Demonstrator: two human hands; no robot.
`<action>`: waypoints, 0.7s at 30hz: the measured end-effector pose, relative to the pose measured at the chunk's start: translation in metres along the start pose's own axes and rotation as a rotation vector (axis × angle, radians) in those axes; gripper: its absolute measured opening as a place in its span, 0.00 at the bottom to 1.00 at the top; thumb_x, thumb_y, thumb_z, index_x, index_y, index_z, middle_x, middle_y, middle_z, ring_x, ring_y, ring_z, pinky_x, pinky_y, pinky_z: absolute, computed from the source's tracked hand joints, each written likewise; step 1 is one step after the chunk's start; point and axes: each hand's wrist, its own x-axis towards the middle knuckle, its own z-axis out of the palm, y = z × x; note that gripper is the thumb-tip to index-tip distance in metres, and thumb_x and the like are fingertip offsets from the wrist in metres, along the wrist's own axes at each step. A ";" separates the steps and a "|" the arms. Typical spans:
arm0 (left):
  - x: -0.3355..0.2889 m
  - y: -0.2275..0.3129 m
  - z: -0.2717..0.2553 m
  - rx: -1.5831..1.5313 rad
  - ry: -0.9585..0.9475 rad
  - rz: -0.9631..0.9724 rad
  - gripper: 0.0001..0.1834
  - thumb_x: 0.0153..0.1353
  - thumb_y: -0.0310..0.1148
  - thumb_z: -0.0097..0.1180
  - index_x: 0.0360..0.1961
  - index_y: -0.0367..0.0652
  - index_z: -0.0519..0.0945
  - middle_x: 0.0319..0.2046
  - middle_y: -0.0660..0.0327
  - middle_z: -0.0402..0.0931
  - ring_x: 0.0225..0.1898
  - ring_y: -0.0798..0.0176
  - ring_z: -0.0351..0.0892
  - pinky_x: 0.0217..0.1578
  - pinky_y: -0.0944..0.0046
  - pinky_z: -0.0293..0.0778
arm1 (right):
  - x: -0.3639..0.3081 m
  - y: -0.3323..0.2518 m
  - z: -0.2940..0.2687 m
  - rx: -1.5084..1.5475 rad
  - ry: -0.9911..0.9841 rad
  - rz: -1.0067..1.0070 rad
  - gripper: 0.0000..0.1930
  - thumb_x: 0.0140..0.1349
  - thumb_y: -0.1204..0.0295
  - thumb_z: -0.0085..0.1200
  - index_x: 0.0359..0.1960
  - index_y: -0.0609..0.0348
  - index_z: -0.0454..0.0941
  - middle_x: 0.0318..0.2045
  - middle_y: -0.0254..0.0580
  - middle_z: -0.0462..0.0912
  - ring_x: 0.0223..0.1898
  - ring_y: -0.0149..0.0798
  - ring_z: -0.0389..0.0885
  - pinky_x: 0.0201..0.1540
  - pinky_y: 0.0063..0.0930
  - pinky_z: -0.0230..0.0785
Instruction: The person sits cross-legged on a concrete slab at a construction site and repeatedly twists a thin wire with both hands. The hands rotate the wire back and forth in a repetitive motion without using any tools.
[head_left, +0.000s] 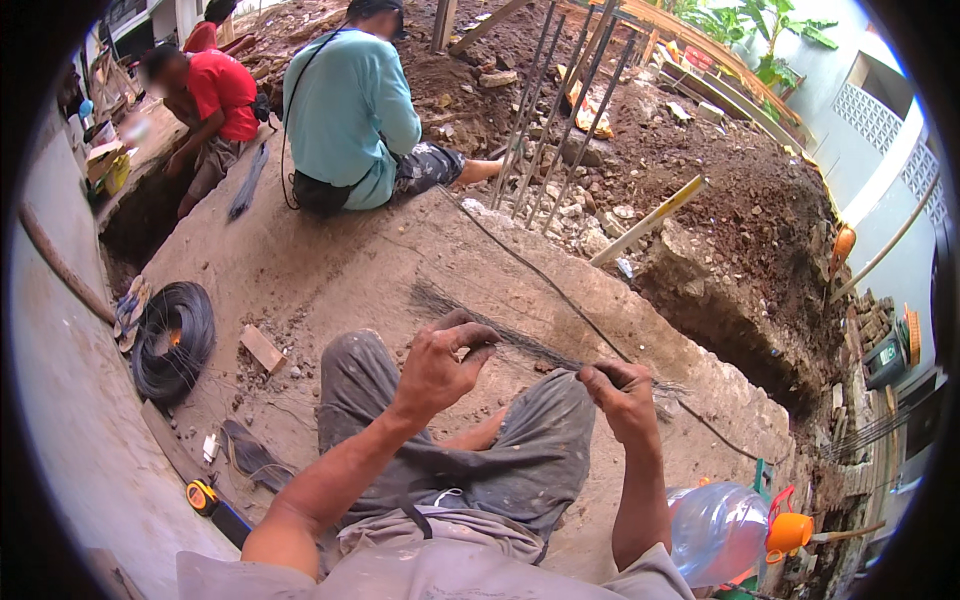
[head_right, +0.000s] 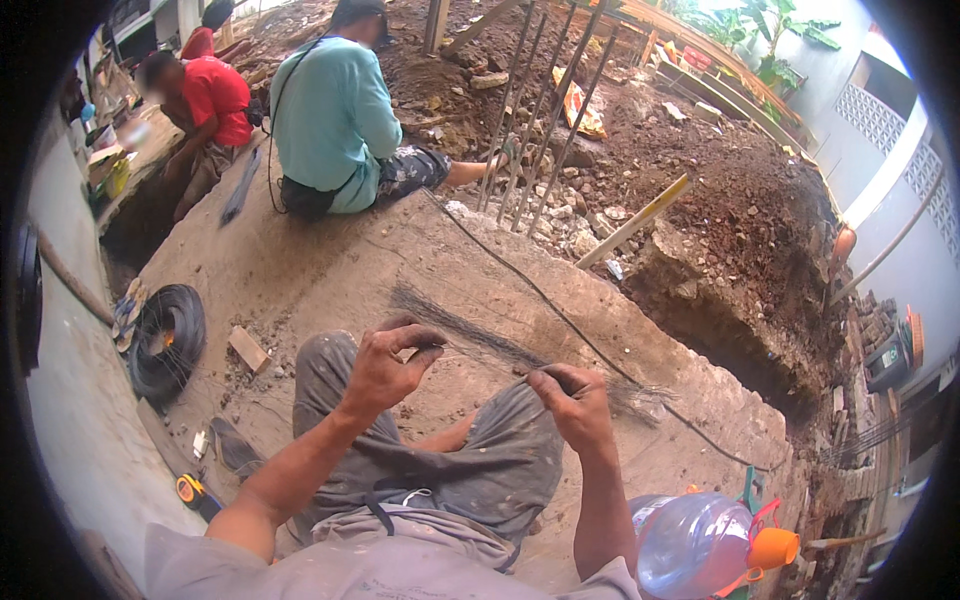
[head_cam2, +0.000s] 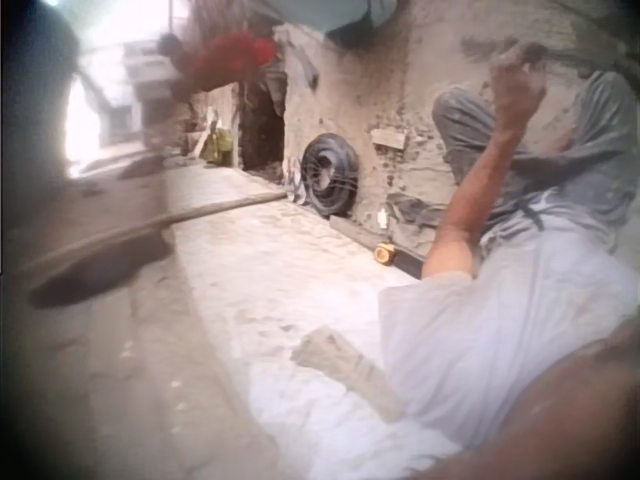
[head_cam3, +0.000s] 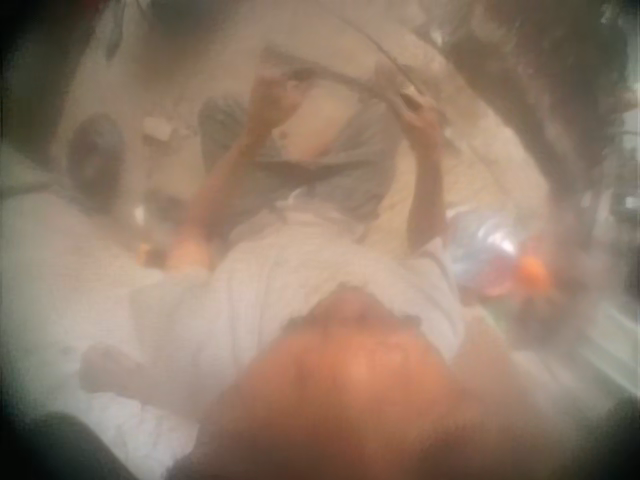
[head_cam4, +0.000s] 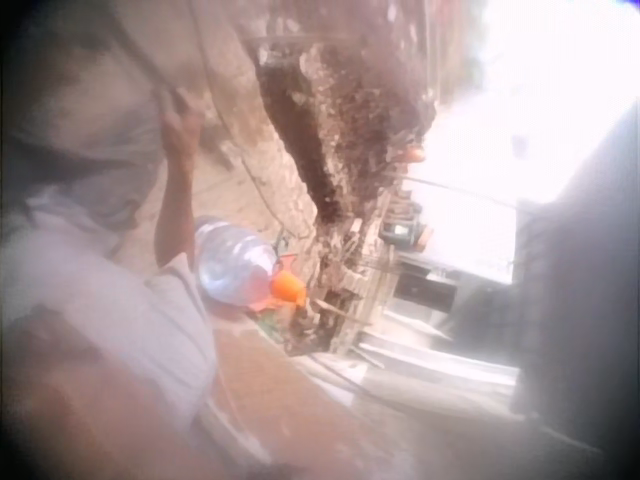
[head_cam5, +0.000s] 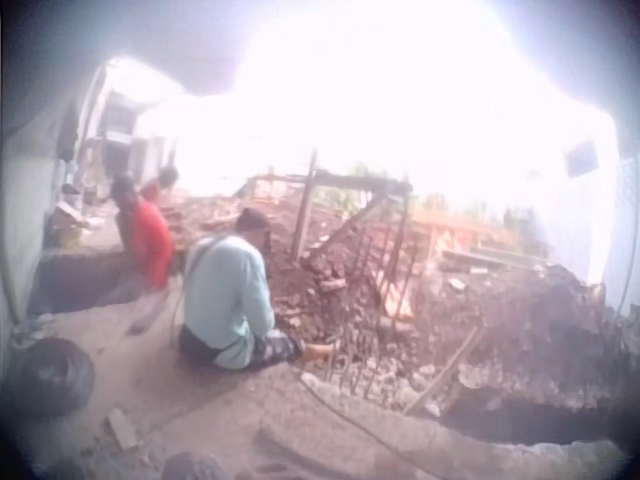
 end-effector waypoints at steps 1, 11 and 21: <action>-0.001 -0.002 -0.001 0.024 0.025 0.034 0.07 0.53 0.27 0.62 0.34 0.38 0.83 0.31 0.54 0.80 0.32 0.53 0.81 0.34 0.58 0.74 | -0.001 0.000 0.001 0.002 -0.026 0.008 0.11 0.60 0.69 0.58 0.30 0.68 0.81 0.17 0.28 0.74 0.21 0.22 0.67 0.24 0.19 0.59; -0.012 -0.005 0.012 -0.048 0.544 0.100 0.17 0.49 0.28 0.69 0.39 0.43 0.76 0.29 0.58 0.70 0.32 0.60 0.80 0.25 0.61 0.74 | -0.015 -0.004 0.027 -0.012 -0.093 -0.036 0.10 0.60 0.70 0.58 0.30 0.67 0.81 0.18 0.29 0.73 0.21 0.22 0.67 0.24 0.19 0.59; -0.003 -0.015 0.009 -0.385 0.189 -0.324 0.12 0.57 0.36 0.62 0.33 0.36 0.82 0.24 0.58 0.81 0.21 0.69 0.77 0.23 0.69 0.71 | -0.021 -0.007 0.043 0.043 -0.053 -0.090 0.09 0.60 0.73 0.58 0.32 0.69 0.81 0.22 0.31 0.78 0.25 0.22 0.71 0.28 0.17 0.63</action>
